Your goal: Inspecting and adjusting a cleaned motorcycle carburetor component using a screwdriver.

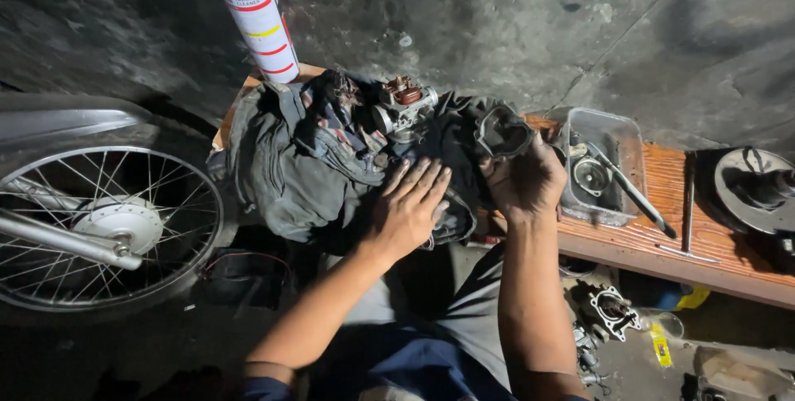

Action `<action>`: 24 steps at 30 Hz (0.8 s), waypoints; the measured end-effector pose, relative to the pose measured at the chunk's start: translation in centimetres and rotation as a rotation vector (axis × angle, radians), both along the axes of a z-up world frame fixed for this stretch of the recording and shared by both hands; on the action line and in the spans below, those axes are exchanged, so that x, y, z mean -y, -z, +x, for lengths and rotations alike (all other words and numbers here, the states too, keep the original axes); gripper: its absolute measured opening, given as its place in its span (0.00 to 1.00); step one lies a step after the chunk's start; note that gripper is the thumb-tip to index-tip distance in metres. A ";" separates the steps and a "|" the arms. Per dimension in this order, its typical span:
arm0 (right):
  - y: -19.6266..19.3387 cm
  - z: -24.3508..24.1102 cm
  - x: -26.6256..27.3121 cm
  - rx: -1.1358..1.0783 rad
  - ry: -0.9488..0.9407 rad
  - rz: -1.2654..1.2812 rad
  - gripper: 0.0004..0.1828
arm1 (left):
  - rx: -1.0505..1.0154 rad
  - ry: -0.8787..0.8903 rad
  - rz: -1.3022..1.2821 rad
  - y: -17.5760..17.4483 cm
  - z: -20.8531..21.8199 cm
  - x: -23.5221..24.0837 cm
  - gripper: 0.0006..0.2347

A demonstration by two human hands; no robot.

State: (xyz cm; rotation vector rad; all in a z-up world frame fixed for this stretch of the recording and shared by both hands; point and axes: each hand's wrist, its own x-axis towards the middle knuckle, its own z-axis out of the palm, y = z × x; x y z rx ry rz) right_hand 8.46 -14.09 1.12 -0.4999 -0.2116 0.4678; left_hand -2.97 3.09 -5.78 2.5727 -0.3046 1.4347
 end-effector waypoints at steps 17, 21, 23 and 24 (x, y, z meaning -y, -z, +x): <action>0.9 -1.2 0.6 -0.117 -0.122 0.177 0.18 | 0.045 0.167 -0.195 -2.5 -0.6 -3.6 0.11; 0.9 -1.5 0.6 -0.063 -0.137 0.203 0.21 | 0.022 0.188 -0.250 -3.3 -1.2 -3.9 0.10; 1.2 -1.5 0.9 -0.066 -0.155 0.212 0.21 | 0.017 0.189 -0.254 -3.7 -1.4 -4.0 0.10; 1.3 -1.3 0.9 -0.061 -0.171 0.229 0.21 | 0.018 0.193 -0.249 -4.0 -1.4 -4.2 0.09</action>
